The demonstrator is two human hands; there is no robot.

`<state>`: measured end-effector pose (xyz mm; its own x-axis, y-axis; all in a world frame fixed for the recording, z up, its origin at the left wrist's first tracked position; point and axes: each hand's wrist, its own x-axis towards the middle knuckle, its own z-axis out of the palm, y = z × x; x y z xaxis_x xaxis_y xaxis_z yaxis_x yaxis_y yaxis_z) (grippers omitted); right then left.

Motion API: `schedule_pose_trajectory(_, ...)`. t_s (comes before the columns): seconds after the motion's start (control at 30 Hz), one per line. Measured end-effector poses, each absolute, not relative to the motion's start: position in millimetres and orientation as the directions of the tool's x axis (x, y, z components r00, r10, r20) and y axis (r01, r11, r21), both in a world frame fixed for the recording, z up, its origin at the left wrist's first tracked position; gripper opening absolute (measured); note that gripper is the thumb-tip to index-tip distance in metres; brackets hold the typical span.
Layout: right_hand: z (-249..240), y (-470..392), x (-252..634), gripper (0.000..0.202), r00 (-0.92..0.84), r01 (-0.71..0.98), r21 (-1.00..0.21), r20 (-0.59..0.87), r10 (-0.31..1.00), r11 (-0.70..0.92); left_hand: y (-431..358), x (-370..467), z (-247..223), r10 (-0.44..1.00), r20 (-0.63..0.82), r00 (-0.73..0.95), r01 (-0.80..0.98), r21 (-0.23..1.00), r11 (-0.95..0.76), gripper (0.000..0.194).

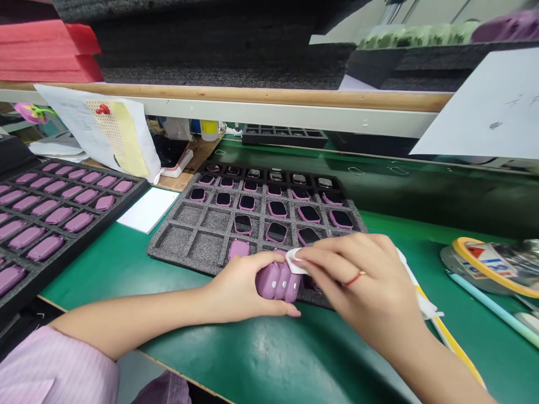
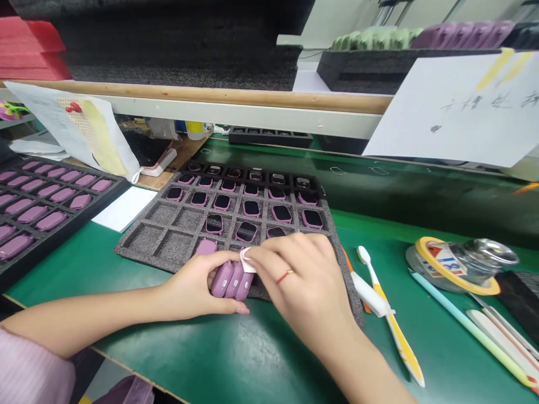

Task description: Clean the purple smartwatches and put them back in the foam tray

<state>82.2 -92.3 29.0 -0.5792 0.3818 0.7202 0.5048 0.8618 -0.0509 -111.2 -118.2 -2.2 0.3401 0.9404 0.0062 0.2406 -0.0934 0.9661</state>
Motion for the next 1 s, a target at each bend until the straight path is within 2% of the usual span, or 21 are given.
schedule_pose_trajectory(0.07, 27.7, -90.2, 86.0, 0.010, -0.578, 0.470, -0.126, 0.704, 0.412, 0.874, -118.2, -111.2, -2.3, 0.938, 0.022, 0.347, 0.239, 0.965, -0.111, 0.063)
schedule_pose_trajectory(0.13, 25.9, -91.3, 86.8, 0.010, -0.654, 0.378, -0.181, 0.642, 0.400, 0.908, -118.0, -111.2, -2.3, 0.935, 0.049, 0.351, 0.246, 0.959, -0.143, 0.060)
schedule_pose_trajectory(0.27, 24.8, -92.9, 85.7, 0.006, -0.666, 0.393, -0.147, 0.636, 0.391, 0.908, -117.1, -110.4, -1.8, 0.943, 0.038, 0.329, 0.269, 0.954, -0.132, 0.062)
schedule_pose_trajectory(0.4, 27.0, -92.6, 87.0, 0.012, -0.711, 0.361, -0.129, 0.602, 0.363, 0.924, -116.6, -109.3, -1.1, 0.940, 0.054, 0.338, 0.274, 0.949, -0.153, 0.058)
schedule_pose_trajectory(0.53, 28.0, -94.6, 85.2, 0.009, -0.671, 0.428, -0.077, 0.641, 0.374, 0.900, -117.0, -109.1, -0.7, 0.947, 0.033, 0.320, 0.302, 0.944, -0.135, 0.063)
schedule_pose_trajectory(0.63, 26.5, -93.4, 84.8, 0.013, -0.683, 0.393, -0.107, 0.631, 0.367, 0.913, -118.3, -109.3, -0.7, 0.944, 0.035, 0.329, 0.315, 0.938, -0.144, 0.060)
schedule_pose_trajectory(0.73, 24.4, -84.3, 93.2, 0.009, -0.613, 0.479, -0.101, 0.673, 0.414, 0.872, -119.7, -109.7, 0.0, 0.948, 0.019, 0.319, 0.340, 0.931, -0.133, 0.064)
schedule_pose_trajectory(0.9, 28.6, -73.7, 113.5, 0.007, -0.481, 0.535, -0.216, 0.717, 0.504, 0.817, -120.4, -110.3, 3.3, 0.945, -0.014, 0.326, 0.367, 0.924, -0.113, 0.063)
schedule_pose_trajectory(1.0, 32.0, -82.3, 111.1, 0.005, -0.569, 0.451, -0.227, 0.672, 0.474, 0.863, -120.1, -110.8, 4.0, 0.942, 0.006, 0.334, 0.344, 0.930, -0.128, 0.062)
